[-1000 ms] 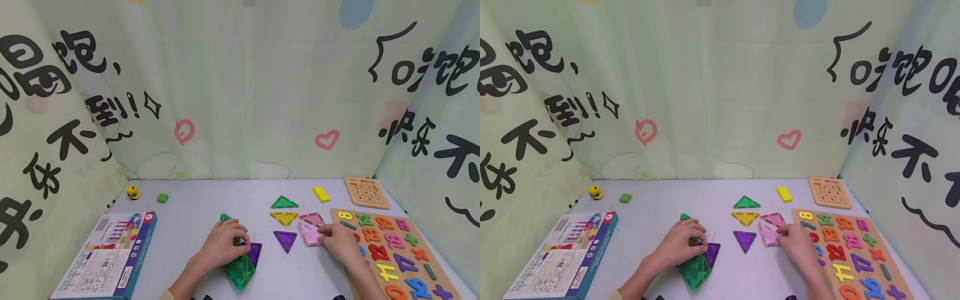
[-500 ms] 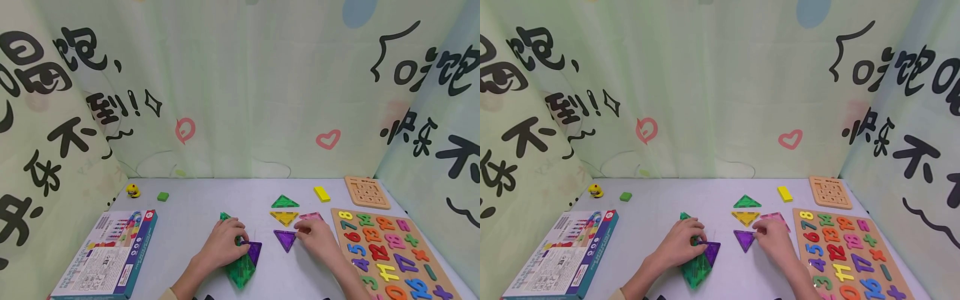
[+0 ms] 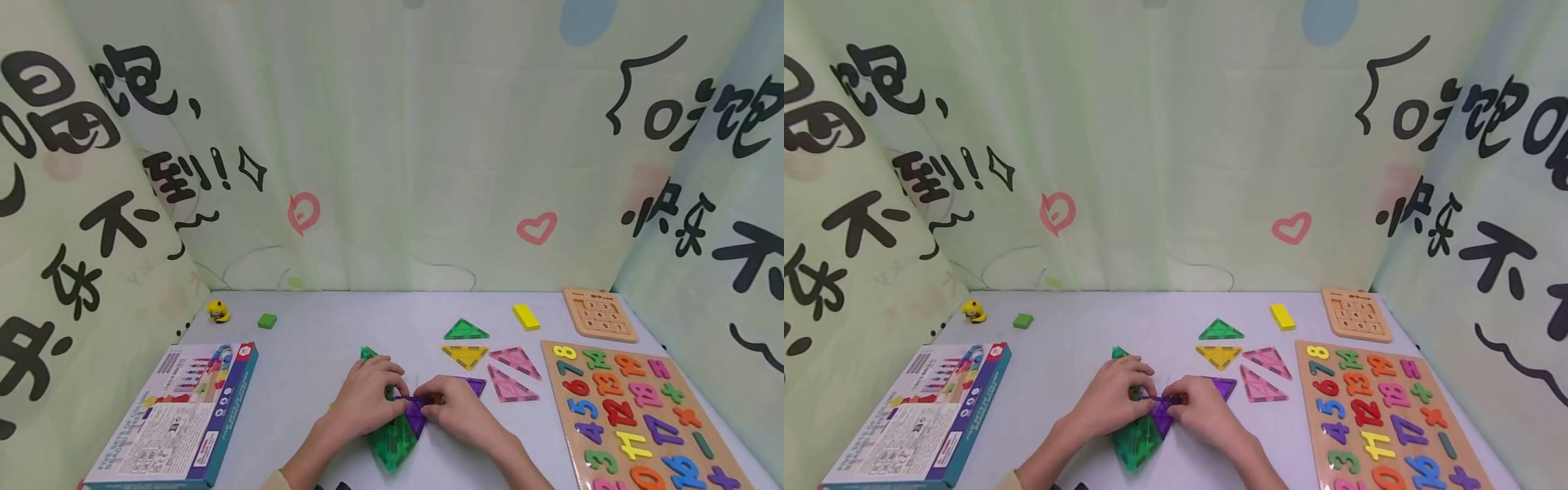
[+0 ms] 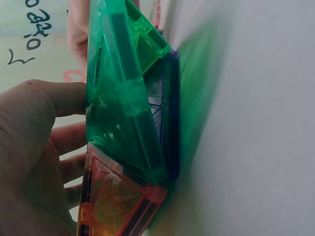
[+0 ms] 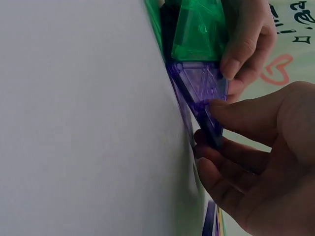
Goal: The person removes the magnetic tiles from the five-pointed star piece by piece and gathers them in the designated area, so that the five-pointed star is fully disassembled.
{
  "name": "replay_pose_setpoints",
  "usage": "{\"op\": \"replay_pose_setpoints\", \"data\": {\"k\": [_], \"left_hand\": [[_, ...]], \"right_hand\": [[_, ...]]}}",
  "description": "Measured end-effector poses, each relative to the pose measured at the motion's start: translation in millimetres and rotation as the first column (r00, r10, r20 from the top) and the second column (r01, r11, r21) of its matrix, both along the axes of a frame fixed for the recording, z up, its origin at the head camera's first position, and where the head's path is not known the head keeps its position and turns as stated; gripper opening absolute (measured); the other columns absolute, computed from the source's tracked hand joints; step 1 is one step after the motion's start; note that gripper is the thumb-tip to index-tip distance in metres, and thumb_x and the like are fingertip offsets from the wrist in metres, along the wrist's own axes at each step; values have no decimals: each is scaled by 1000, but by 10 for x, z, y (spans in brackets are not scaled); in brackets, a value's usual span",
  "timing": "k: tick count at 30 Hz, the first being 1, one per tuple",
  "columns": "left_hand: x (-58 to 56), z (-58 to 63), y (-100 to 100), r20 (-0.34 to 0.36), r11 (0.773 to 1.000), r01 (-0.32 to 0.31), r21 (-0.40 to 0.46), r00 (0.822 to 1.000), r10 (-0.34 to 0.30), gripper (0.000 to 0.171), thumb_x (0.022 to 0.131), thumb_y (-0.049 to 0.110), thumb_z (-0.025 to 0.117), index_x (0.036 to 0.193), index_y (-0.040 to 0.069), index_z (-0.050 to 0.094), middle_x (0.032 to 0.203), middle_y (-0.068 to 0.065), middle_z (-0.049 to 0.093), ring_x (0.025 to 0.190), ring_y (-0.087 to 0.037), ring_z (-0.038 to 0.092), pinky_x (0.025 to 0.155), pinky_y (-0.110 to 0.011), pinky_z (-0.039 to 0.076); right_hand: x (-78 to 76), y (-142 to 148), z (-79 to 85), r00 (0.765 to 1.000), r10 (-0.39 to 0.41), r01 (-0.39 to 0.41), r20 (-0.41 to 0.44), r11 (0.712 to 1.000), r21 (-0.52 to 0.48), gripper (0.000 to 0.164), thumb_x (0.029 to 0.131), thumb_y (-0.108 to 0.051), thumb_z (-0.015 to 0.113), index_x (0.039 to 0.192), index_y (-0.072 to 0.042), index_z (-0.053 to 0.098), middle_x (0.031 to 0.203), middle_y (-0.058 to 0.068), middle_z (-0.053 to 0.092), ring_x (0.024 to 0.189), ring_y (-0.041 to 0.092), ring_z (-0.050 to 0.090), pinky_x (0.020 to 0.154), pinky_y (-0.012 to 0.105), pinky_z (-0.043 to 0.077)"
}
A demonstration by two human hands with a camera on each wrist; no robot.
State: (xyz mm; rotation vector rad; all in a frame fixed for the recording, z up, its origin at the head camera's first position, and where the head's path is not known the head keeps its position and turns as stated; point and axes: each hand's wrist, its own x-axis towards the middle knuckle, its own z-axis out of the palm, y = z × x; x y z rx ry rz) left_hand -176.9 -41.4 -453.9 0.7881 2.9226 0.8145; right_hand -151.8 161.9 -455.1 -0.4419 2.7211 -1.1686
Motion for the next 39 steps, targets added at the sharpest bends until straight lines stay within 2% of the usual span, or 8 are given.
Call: {"op": "replay_pose_setpoints", "data": {"k": [4,10,16,21,25,31,35,39], "left_hand": [[-3,-1,-5,3,1000,7,1,1000,-7,5,83,36,73,82,31,74,120,5,69,137,-26,48,114,-67,28],[-5,6,-9,17,1000,10,-4,1000,-10,5,84,36,73,82,31,74,121,5,69,138,-27,48,115,-65,27],[-2,36,-8,44,1000,13,-26,999,-12,10,85,41,73,84,31,75,122,5,68,139,-27,46,116,-65,27],[-4,45,-22,35,999,26,-48,999,-24,16,84,45,74,81,30,75,122,4,69,139,-27,46,115,-65,28],[-10,39,-40,45,998,45,-40,998,-43,16,85,45,74,75,33,72,123,4,68,139,-27,46,114,-66,28],[-29,64,-89,86,995,93,-36,992,-90,16,86,51,72,76,38,71,128,3,66,141,-28,43,114,-67,28],[-38,88,-135,101,991,127,-35,987,-123,14,85,51,72,77,39,71,134,2,63,143,-29,40,115,-66,26],[-42,95,-157,97,988,152,-36,984,-148,13,84,50,73,77,39,72,140,1,59,146,-31,36,117,-63,26]], "right_hand": [[-7,-53,-15,1000,5,-5,6,1000,-20,18,86,-6,72,102,-12,76,100,0,72,85,12,58,71,22,47],[5,-45,9,998,-28,31,49,997,-68,17,87,-1,69,101,-10,75,100,2,73,91,13,63,75,28,53],[23,16,45,992,-75,85,98,991,-103,14,87,-2,70,96,-11,76,92,0,73,85,14,62,73,28,52],[54,127,93,979,-124,145,159,981,-129,14,87,-1,70,97,-9,75,89,1,70,82,15,58,72,27,49],[89,291,141,954,-221,247,200,962,-113,16,86,0,71,99,-9,75,92,3,69,82,16,57,72,27,50],[182,663,213,882,-397,419,252,907,-39,18,84,-2,73,101,-8,75,94,3,68,84,17,56,71,28,49],[253,883,230,854,-443,457,271,890,16,19,85,-3,73,104,-6,74,96,4,70,84,17,57,71,29,50],[294,1009,213,846,-465,463,260,883,75,20,86,-3,71,106,-3,74,95,3,72,82,16,57,71,29,50]]}}
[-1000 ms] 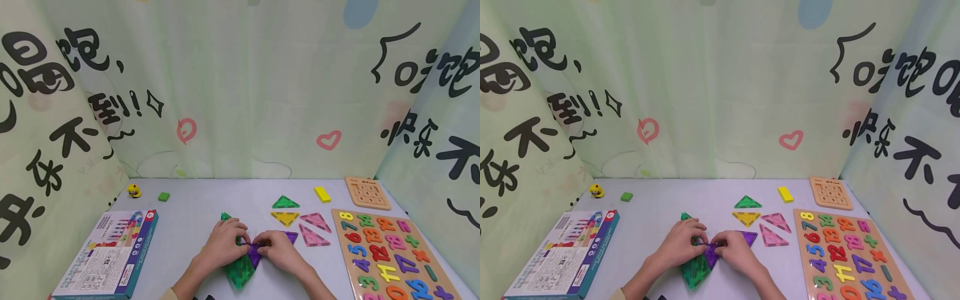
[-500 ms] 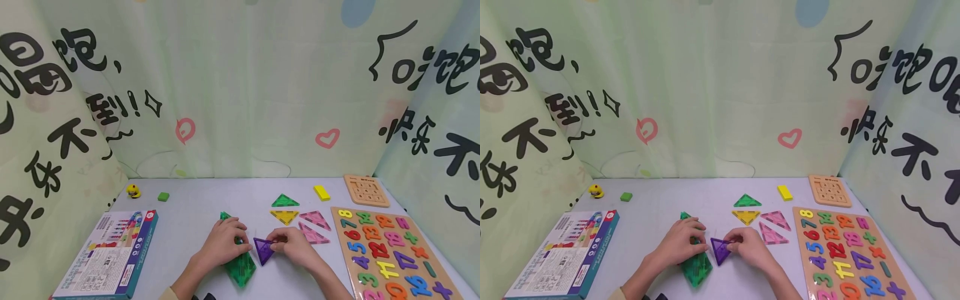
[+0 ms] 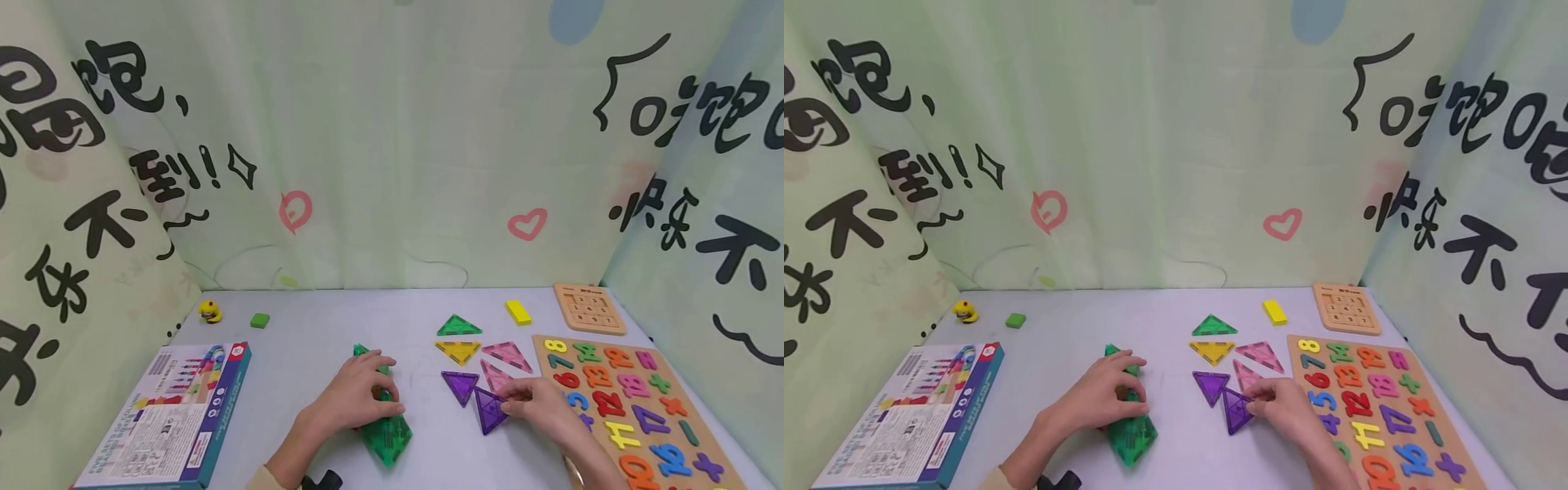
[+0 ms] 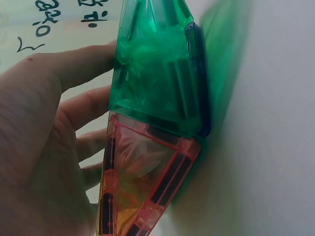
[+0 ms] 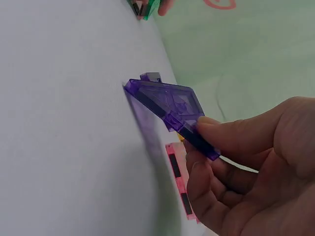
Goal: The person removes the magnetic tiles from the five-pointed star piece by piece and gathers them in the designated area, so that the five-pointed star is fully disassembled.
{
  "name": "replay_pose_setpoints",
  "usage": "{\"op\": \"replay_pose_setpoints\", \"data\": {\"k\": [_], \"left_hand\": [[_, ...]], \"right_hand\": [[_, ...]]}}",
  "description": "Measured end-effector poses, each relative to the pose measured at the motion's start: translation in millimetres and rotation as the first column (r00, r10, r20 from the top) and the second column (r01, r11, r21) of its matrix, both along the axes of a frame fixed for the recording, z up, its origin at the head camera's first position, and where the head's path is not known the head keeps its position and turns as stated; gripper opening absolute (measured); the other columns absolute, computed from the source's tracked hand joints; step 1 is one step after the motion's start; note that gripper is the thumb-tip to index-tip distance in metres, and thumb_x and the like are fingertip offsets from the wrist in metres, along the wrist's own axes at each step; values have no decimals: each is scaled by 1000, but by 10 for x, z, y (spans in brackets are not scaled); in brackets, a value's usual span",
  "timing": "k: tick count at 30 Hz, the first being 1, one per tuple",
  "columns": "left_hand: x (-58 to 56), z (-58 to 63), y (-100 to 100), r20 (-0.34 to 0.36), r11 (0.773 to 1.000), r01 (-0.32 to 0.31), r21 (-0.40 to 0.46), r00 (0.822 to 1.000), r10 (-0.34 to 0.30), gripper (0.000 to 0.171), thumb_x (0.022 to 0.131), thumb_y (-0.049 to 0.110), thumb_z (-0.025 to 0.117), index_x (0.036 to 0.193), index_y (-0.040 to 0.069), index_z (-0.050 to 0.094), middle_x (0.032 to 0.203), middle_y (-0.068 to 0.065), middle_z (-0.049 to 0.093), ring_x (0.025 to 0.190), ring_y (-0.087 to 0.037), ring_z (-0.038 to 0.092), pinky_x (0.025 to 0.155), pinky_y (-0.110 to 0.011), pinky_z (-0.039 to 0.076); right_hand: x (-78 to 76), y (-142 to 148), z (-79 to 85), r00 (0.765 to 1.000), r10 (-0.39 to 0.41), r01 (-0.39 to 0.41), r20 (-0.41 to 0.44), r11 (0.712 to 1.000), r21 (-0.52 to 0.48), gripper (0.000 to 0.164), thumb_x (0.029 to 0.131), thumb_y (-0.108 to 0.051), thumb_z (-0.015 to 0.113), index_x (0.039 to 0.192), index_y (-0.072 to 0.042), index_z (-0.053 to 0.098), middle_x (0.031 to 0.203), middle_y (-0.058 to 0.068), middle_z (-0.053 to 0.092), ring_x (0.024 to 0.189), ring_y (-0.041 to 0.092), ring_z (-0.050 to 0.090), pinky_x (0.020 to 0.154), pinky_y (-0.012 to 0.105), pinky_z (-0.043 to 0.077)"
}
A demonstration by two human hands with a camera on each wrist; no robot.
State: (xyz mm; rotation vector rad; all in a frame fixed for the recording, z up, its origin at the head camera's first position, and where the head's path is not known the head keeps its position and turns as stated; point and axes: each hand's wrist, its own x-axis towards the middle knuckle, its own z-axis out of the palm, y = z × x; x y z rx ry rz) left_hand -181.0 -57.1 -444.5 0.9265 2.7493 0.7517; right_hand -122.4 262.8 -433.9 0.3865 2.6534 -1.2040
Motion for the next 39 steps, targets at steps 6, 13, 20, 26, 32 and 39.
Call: {"op": "replay_pose_setpoints", "data": {"k": [6,13,20,26,32,39], "left_hand": [[-18,-4,-8,7,1000,16,-6,1000,-16,13,84,49,74,77,38,72,141,1,58,147,-32,35,117,-64,26],[-27,-1,10,33,1000,9,-13,999,-8,13,84,49,75,78,38,72,139,2,60,147,-32,35,116,-67,23],[-25,-30,7,-21,1000,16,-1,1000,-16,13,83,45,77,76,37,71,135,3,62,144,-31,39,115,-66,26],[-27,-43,3,-45,1000,18,14,999,-18,14,82,43,79,74,36,70,130,4,63,143,-29,41,115,-64,27],[-32,-41,11,-46,1000,7,4,999,-7,15,81,45,79,74,35,71,128,5,64,142,-28,42,115,-64,27],[-21,-22,-22,-76,1000,-15,-9,997,14,14,82,46,78,79,33,73,127,4,65,141,-29,43,113,-66,29]], "right_hand": [[25,-14,-70,999,39,-34,-34,988,151,19,85,-7,74,103,-2,75,84,1,71,75,14,58,68,29,50],[30,-99,-54,998,51,-43,-25,969,243,19,86,-7,72,103,1,74,81,2,68,74,16,55,66,30,48],[21,-292,40,992,82,-54,-98,965,256,16,86,-10,73,101,-5,74,81,1,64,75,16,52,66,28,47],[-26,-603,15,966,203,-177,-162,970,165,10,85,-9,75,94,-12,76,82,-3,65,76,14,53,66,24,47],[-88,-897,-91,908,402,-406,-119,914,-15,16,87,-15,73,102,-11,75,87,-2,67,80,14,55,67,23,47],[-169,-1128,-179,899,419,-435,-123,887,-157,7,85,-11,74,91,-7,74,77,-1,67,73,12,57,63,24,46]]}}
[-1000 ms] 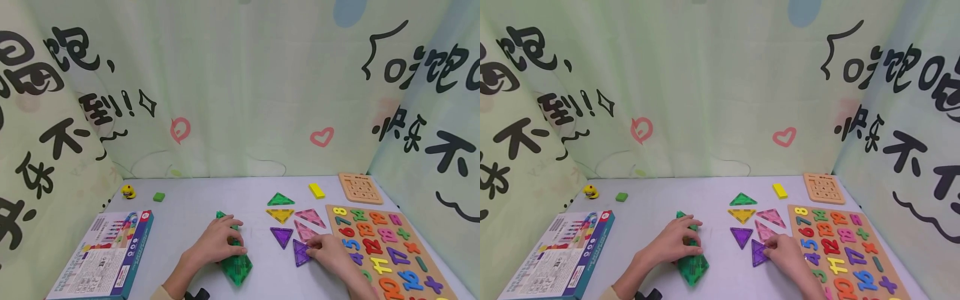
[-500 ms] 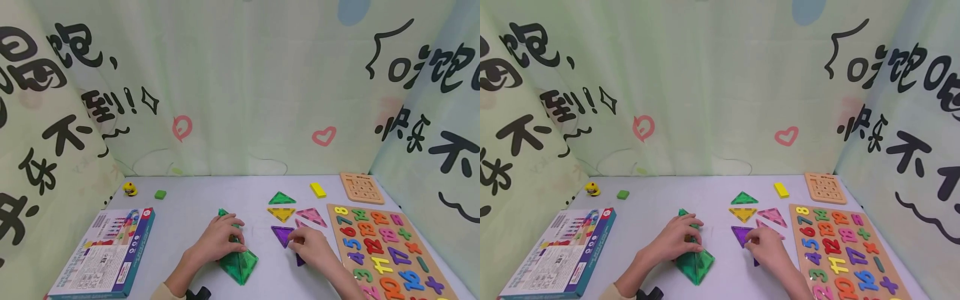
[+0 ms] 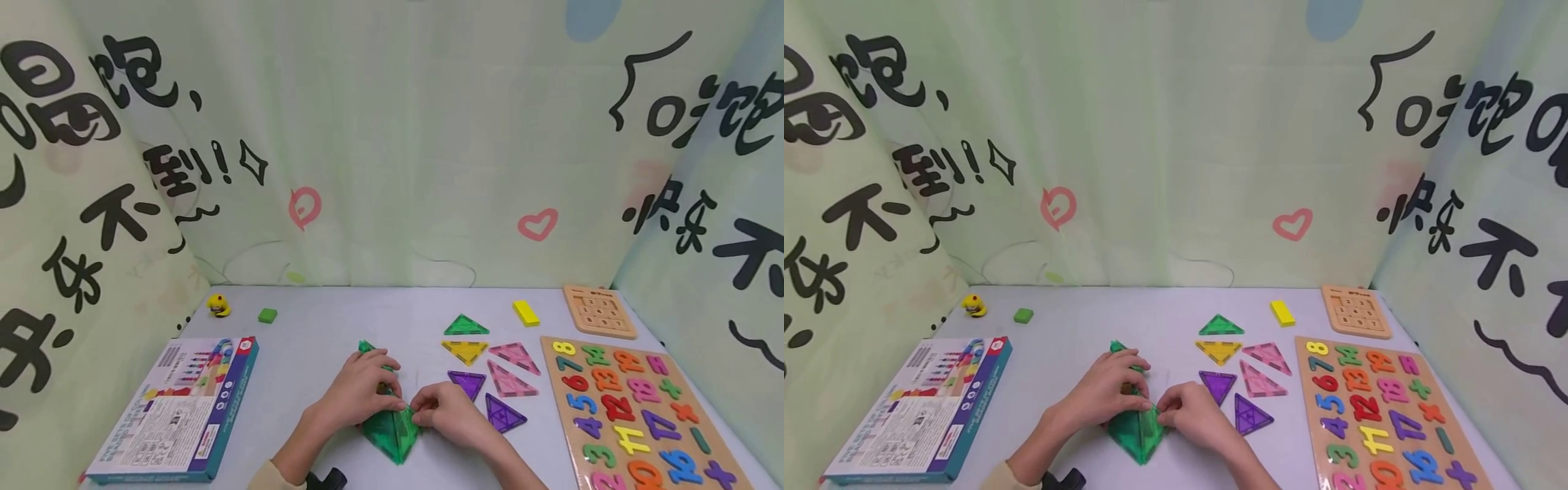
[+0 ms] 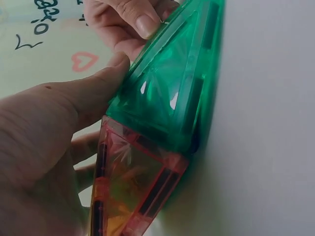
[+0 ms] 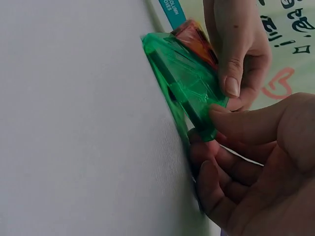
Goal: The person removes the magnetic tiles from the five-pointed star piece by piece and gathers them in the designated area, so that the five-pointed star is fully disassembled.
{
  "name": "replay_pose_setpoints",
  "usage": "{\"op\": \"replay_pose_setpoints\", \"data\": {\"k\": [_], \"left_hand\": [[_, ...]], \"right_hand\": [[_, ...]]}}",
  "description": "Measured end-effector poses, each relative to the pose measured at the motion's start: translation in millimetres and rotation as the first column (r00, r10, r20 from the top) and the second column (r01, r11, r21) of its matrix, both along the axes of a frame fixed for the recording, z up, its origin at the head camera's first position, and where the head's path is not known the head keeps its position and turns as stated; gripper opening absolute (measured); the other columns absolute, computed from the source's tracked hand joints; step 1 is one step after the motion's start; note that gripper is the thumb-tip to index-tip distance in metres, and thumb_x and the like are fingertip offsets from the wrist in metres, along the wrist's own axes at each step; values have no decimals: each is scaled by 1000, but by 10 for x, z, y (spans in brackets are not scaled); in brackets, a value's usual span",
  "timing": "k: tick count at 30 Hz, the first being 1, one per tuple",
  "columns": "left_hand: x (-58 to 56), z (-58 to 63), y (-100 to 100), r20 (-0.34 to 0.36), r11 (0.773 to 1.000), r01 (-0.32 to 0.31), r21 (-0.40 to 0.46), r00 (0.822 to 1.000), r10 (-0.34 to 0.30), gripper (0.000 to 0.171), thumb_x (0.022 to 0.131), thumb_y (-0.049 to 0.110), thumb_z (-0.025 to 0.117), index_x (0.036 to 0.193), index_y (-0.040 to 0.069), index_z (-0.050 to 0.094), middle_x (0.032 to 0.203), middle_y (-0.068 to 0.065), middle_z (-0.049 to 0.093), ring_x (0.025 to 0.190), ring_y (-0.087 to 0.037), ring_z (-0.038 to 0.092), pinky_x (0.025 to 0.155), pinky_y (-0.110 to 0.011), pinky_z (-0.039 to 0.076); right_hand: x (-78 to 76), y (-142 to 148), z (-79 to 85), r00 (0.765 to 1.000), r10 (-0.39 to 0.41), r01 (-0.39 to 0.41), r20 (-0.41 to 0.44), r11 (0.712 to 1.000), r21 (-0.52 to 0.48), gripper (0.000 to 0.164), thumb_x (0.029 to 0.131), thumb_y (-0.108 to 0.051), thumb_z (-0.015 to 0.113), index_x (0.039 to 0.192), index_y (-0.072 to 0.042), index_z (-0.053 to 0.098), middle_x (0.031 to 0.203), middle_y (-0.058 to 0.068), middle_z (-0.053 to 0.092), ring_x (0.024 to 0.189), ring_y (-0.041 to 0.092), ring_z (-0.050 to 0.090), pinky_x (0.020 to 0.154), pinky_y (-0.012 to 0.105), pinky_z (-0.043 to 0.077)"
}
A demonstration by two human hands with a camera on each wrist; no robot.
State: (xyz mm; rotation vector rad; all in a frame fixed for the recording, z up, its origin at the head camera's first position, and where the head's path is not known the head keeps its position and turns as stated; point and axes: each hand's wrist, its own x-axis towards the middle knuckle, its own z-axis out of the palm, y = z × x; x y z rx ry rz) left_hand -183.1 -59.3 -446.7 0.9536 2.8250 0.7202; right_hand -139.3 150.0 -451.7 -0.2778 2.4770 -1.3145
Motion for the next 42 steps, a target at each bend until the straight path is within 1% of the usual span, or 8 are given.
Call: {"op": "replay_pose_setpoints", "data": {"k": [6,14,21,24,28,34,38,42], "left_hand": [[10,33,-87,-29,999,-26,-38,999,25,20,79,48,80,91,32,75,125,4,65,139,-30,46,111,-70,28],[12,62,-196,-70,999,-31,-43,997,28,19,77,44,83,87,30,74,104,11,63,130,-25,51,111,-74,23],[-46,65,-248,-42,999,-39,-9,998,38,19,78,43,82,88,28,75,96,16,64,117,-18,58,111,-71,27],[-73,60,-250,-14,999,-38,13,999,38,15,80,42,81,84,30,73,89,19,65,104,-12,61,112,-70,26],[-90,41,-267,29,999,-37,25,999,36,13,80,41,80,78,32,71,80,23,62,89,-2,59,112,-71,25],[-81,4,-305,38,999,-42,24,998,41,13,80,42,80,77,34,70,79,25,61,87,0,58,111,-70,27],[-110,-16,-282,2,999,-26,33,1000,26,13,81,43,79,76,35,70,80,26,62,87,2,59,111,-69,29],[-123,-26,-255,-36,999,-19,28,999,20,13,80,45,79,76,35,71,80,26,63,88,2,59,110,-68,32]], "right_hand": [[-73,-21,-15,997,-83,83,3,996,-28,6,88,-5,70,93,-5,74,78,0,64,74,14,55,66,26,46],[-155,-99,-1,995,-78,84,56,990,-111,11,91,-3,64,98,-4,73,81,1,62,77,14,53,68,26,45],[-274,-109,136,996,-56,67,74,987,-147,13,91,-1,61,99,-1,71,83,3,61,78,16,53,70,28,47],[-364,-50,213,996,-65,73,59,987,-146,13,93,-1,60,100,-1,71,86,5,63,78,17,52,70,30,49],[-586,24,308,996,-91,91,-5,992,-92,14,94,-1,58,100,-1,71,91,8,66,78,18,52,71,33,50],[-1139,-22,316,985,-61,78,-158,992,97,16,91,0,57,95,-3,73,87,8,63,76,17,48,63,26,41],[-1454,-80,297,978,-16,65,-206,971,232,21,86,4,53,93,-2,72,87,8,64,73,17,46,61,25,37],[-1680,-151,272,962,40,54,-270,942,331,26,81,8,49,88,-1,73,87,9,66,72,18,48,60,24,37]]}}
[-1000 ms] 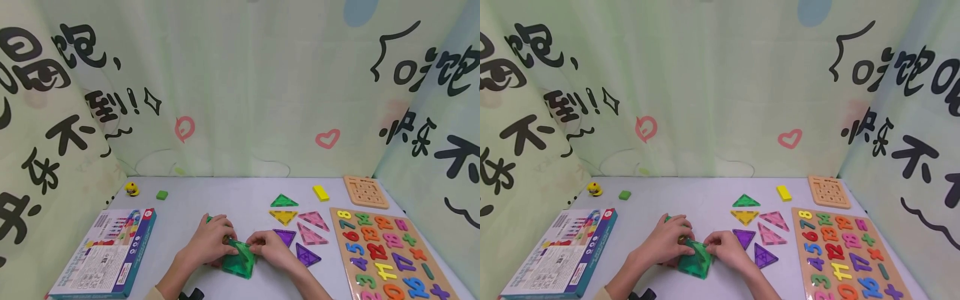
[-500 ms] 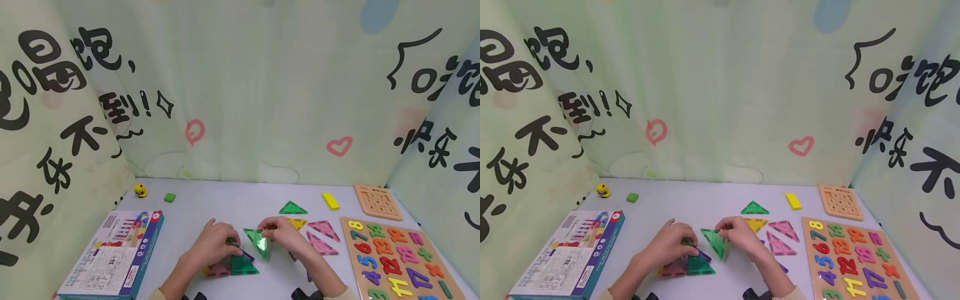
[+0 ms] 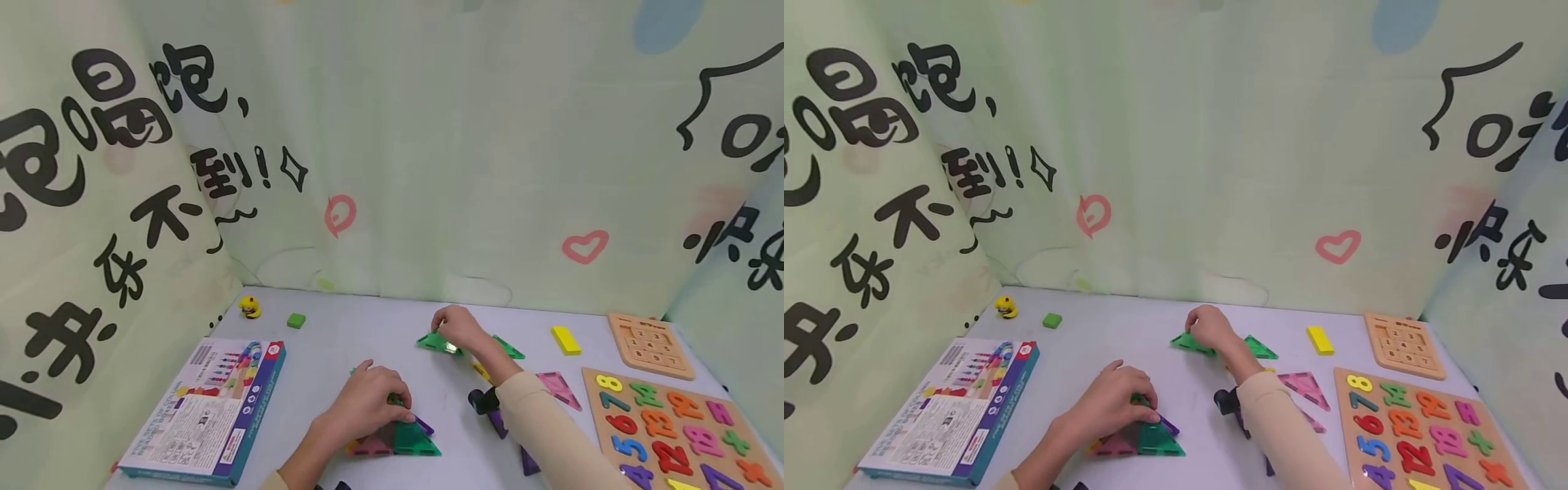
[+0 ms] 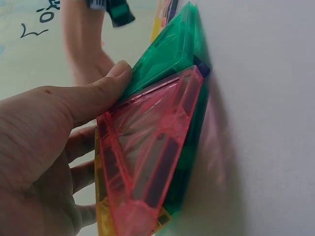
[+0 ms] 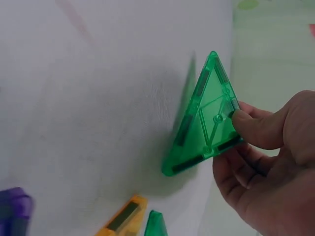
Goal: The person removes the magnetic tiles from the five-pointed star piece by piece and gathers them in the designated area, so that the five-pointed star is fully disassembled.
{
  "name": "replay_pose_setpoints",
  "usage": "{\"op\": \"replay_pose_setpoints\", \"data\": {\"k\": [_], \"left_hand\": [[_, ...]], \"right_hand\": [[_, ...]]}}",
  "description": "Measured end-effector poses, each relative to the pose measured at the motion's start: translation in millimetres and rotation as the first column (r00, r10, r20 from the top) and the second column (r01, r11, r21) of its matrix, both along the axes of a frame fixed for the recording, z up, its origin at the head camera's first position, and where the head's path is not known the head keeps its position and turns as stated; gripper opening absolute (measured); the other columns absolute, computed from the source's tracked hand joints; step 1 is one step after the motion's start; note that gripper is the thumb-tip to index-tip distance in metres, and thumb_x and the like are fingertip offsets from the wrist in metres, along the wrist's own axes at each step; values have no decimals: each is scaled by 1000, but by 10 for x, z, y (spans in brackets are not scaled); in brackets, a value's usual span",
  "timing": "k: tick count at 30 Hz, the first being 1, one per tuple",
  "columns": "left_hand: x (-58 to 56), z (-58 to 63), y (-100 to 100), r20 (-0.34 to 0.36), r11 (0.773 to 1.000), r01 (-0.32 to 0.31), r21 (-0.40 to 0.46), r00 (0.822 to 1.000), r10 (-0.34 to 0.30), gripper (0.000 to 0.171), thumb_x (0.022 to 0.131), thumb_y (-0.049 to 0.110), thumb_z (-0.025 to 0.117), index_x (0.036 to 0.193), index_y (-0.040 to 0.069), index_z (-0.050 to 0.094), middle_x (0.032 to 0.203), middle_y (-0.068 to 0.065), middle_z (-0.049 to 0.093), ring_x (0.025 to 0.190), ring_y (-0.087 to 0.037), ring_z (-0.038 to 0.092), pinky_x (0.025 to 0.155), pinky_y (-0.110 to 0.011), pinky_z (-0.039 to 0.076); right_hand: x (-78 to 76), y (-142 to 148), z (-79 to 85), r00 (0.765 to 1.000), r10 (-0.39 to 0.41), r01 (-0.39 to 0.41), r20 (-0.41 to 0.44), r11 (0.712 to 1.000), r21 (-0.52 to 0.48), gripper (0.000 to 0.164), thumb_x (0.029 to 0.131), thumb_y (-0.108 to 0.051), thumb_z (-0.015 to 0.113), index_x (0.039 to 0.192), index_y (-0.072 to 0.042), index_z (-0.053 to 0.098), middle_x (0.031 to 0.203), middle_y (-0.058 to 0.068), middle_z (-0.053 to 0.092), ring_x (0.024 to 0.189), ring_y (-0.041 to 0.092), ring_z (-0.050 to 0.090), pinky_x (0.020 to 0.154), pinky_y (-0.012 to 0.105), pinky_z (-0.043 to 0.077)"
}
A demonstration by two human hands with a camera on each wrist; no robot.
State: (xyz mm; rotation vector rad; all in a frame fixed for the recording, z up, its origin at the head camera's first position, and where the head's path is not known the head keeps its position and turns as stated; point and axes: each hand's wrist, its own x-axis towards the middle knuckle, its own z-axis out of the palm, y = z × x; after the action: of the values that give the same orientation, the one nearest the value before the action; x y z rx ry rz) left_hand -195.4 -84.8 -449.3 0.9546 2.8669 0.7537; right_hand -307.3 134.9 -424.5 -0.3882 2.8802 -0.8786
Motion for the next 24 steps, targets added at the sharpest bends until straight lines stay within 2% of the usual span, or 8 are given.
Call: {"op": "replay_pose_setpoints", "data": {"k": [3,6,10,12,15,17,20,24], "left_hand": [[17,3,63,-5,1000,11,-4,1000,-11,14,80,46,79,76,34,71,80,25,63,88,2,60,109,-67,33],[28,4,103,-4,1000,18,-1,1000,-18,15,80,46,78,75,34,71,79,25,63,88,2,60,109,-67,33],[31,-7,129,-25,1000,24,2,999,-24,14,80,46,79,75,34,71,80,26,63,87,2,60,108,-67,35],[34,-11,121,-33,1000,18,0,999,-18,14,80,45,79,75,35,71,79,26,63,86,2,60,108,-67,35],[51,-9,86,-29,1000,2,-3,1000,-2,14,80,45,79,75,34,71,78,25,62,85,2,60,108,-67,35],[58,-10,62,-22,1000,-8,-4,1000,8,14,80,44,80,75,34,71,77,25,62,84,1,60,108,-67,35],[56,-5,42,-11,1000,-16,-3,1000,16,13,80,43,80,76,34,72,77,24,62,84,0,60,108,-67,35],[37,5,22,-30,999,-34,-3,999,34,13,81,43,79,76,32,72,77,23,63,85,-2,62,109,-65,35]], "right_hand": [[-89,29,-30,999,-9,11,-52,999,44,30,79,10,48,88,-1,74,90,12,67,77,20,52,63,25,40],[-135,74,-72,997,-31,35,-71,997,62,35,80,10,47,99,-1,75,102,16,65,88,25,56,73,31,48],[-62,128,-94,994,-61,59,-92,998,-19,37,83,7,48,110,0,72,112,19,63,102,31,57,88,44,51],[40,125,-82,991,-79,69,-104,993,-96,33,85,6,50,110,1,71,112,19,65,102,31,58,88,45,51],[289,84,-47,990,-103,84,-98,979,-187,23,90,1,57,107,-1,72,110,16,69,100,27,61,84,41,52],[513,61,-22,995,-85,71,-55,972,-224,20,92,-2,60,107,-3,72,108,14,70,97,24,62,80,37,53],[882,54,-22,999,-13,20,32,974,-226,16,93,-8,64,106,-6,73,103,8,72,92,19,62,76,31,54],[1318,48,-68,974,112,-68,194,973,-221,13,92,-12,67,103,-8,72,90,2,69,80,16,58,69,27,50]]}}
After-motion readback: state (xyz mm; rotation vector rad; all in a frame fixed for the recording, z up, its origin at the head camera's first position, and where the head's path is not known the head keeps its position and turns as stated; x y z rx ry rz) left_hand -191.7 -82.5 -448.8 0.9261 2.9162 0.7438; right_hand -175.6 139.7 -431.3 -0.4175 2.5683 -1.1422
